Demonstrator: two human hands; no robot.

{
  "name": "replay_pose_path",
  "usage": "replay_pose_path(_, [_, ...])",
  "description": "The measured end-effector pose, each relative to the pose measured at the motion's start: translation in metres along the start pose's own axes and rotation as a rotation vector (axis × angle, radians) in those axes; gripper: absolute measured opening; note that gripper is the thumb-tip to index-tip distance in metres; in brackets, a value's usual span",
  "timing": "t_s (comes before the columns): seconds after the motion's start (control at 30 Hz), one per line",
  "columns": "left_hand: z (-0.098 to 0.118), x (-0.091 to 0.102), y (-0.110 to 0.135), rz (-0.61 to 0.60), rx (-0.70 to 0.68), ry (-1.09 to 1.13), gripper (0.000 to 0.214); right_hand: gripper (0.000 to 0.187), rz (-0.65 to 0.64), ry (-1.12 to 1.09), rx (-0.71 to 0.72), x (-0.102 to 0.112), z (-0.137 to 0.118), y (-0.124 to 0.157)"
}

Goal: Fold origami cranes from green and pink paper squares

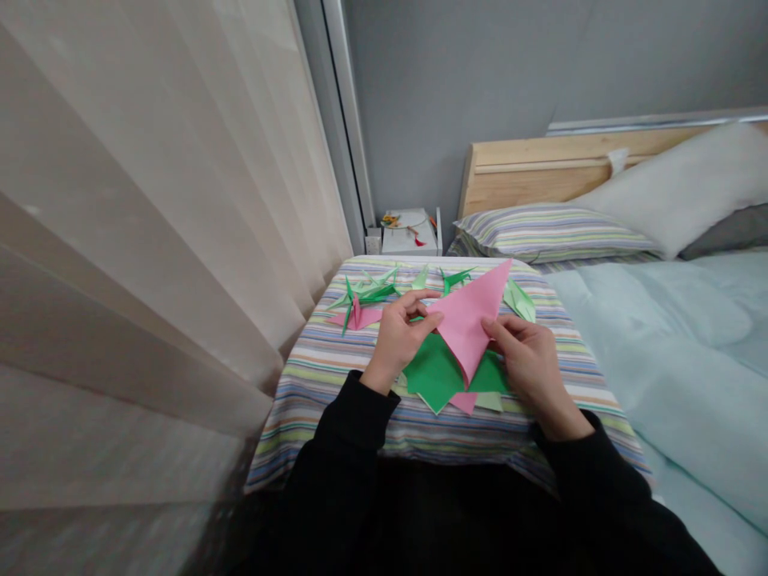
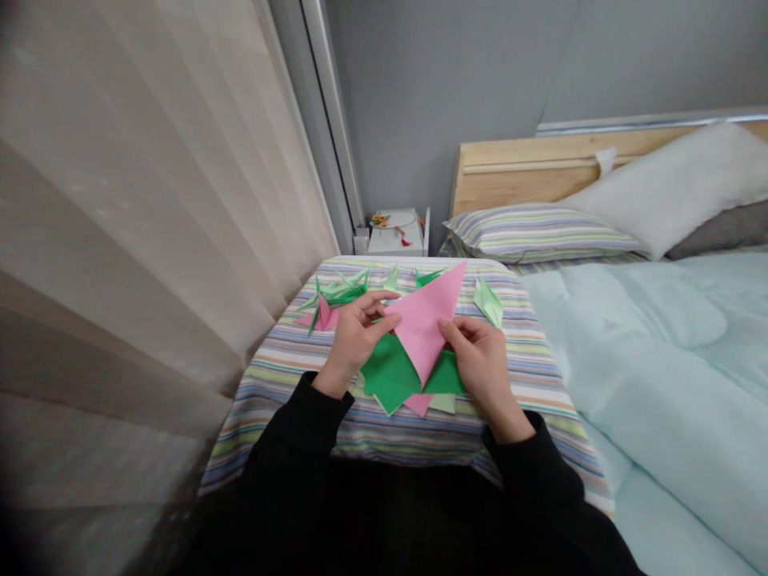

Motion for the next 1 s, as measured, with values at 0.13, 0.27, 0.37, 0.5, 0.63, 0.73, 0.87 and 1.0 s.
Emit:
replay_pose_path(0.13, [0.002,-0.001,0.001,-0.130,0.027,0.108,0.035,0.038,-0.183,0.219,0.057,0.006,-0.031,-0.012])
replay_pose_path(0.27, [0.001,-0.003,0.003,-0.215,0.093,0.165,0.030,0.039,-0.526,0.399,0.043,-0.004,-0.059,-0.024])
replay_pose_path(0.37, [-0.001,-0.001,0.003,-0.159,0.128,0.075,0.032,0.042,-0.573,0.424,0.021,-0.016,-0.067,-0.026])
replay_pose_path(0.5, [-0.006,0.003,0.002,-0.012,0.116,0.049,0.035,0.040,-0.503,0.353,-0.049,-0.018,-0.062,-0.025])
replay_pose_path(0.63, [-0.012,0.004,-0.001,0.045,0.171,0.139,0.033,0.034,-0.474,0.275,-0.126,0.002,-0.048,-0.027])
replay_pose_path(0.73, [-0.012,0.003,-0.002,0.048,0.270,0.308,0.031,0.034,-0.464,0.225,-0.064,0.014,-0.043,-0.027])
replay_pose_path(0.87, [-0.007,0.001,0.000,-0.088,0.375,0.400,0.033,0.047,-0.385,0.382,0.489,0.004,-0.050,-0.018])
replay_pose_path(1.0, [-0.008,-0.002,0.000,-0.155,0.386,0.397,0.032,0.011,-0.436,0.471,0.753,-0.024,-0.052,-0.009])
Point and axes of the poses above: each hand's wrist, its own y-axis away from the middle knuckle, its own x-axis out of the back of the hand, z = x × y, the point moved 2 cm from there along -y, towards the middle knuckle, and after that the axes turned 11 degrees about -y, right-handed, at the moved point
